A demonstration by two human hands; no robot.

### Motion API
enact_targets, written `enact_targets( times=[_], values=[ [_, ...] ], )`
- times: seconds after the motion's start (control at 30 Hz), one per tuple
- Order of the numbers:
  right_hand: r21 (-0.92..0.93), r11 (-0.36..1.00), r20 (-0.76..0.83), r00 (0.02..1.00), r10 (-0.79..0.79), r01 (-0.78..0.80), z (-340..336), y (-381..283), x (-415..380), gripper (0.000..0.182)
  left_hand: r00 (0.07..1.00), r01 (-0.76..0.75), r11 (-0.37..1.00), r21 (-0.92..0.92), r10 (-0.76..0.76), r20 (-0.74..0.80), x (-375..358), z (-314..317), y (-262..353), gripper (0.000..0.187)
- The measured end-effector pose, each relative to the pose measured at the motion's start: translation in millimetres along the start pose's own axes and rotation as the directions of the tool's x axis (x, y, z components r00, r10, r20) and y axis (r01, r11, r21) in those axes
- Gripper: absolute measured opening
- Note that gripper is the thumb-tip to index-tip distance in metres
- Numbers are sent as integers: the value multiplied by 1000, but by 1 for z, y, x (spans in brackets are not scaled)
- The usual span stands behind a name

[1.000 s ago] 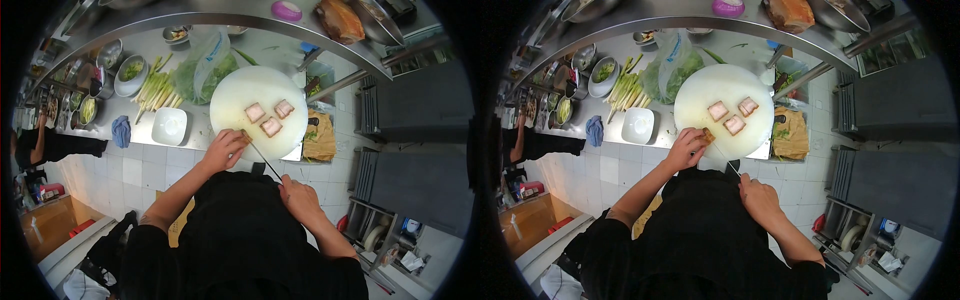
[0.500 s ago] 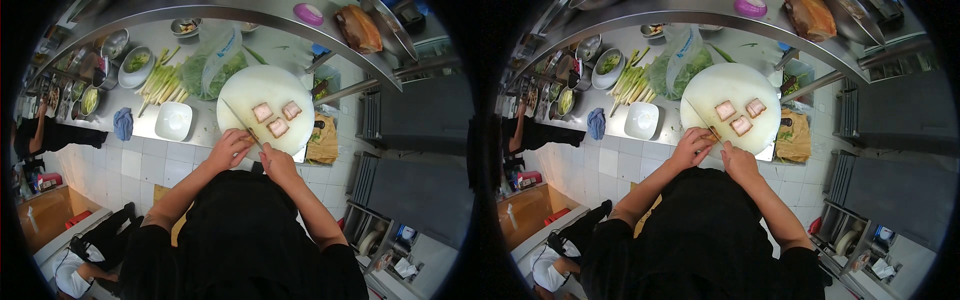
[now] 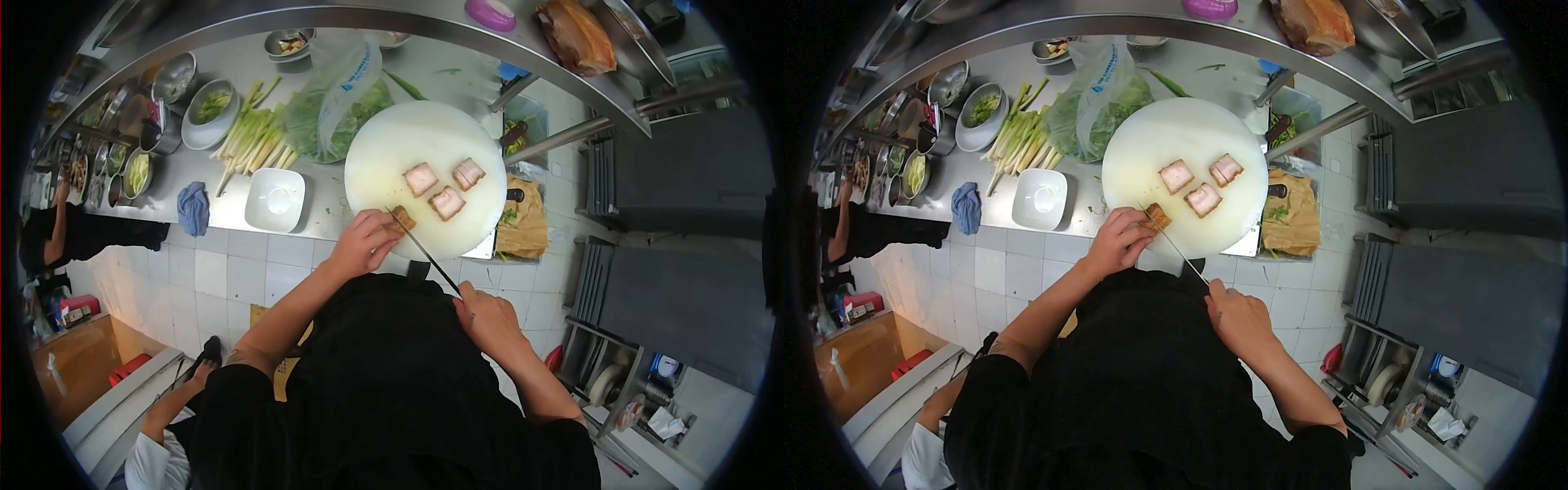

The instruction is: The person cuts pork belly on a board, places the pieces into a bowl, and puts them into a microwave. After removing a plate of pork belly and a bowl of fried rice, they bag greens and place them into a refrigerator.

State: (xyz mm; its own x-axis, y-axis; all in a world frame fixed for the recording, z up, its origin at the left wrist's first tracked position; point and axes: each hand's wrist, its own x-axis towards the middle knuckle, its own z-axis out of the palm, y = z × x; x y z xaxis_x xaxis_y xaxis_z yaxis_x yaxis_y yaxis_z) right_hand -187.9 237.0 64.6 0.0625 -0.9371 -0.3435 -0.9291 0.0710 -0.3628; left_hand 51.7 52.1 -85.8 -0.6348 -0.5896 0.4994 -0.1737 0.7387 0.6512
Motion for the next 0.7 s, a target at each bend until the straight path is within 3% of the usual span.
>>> enact_targets(
  times=[0.23, 0.33, 0.4, 0.57, 0.7],
  values=[
    [-5, 999, 64, 997, 37, -37, -11, -20, 30, 16, 999, 29, 999, -37, -30, -25, -3, 3, -2, 21],
    [36, 999, -52, 999, -1, 3, 60, -5, 103, 18, 999, 24, 999, -23, -25, -35, -3, 5, -1, 20],
    [61, 998, -98, 995, -28, 34, 65, -6, 120, 20, 999, 27, 999, -20, -28, -42, -4, 6, -3, 21],
    [87, 993, -161, 985, -66, 80, 37, -11, 96, 21, 997, 32, 999, -22, -33, -75, -8, 7, -1, 23],
    [48, 999, -101, 995, 7, -2, 18, -13, 57, 21, 994, 21, 999, -26, -24, -107, -13, 0, -3, 21]
  ],
)
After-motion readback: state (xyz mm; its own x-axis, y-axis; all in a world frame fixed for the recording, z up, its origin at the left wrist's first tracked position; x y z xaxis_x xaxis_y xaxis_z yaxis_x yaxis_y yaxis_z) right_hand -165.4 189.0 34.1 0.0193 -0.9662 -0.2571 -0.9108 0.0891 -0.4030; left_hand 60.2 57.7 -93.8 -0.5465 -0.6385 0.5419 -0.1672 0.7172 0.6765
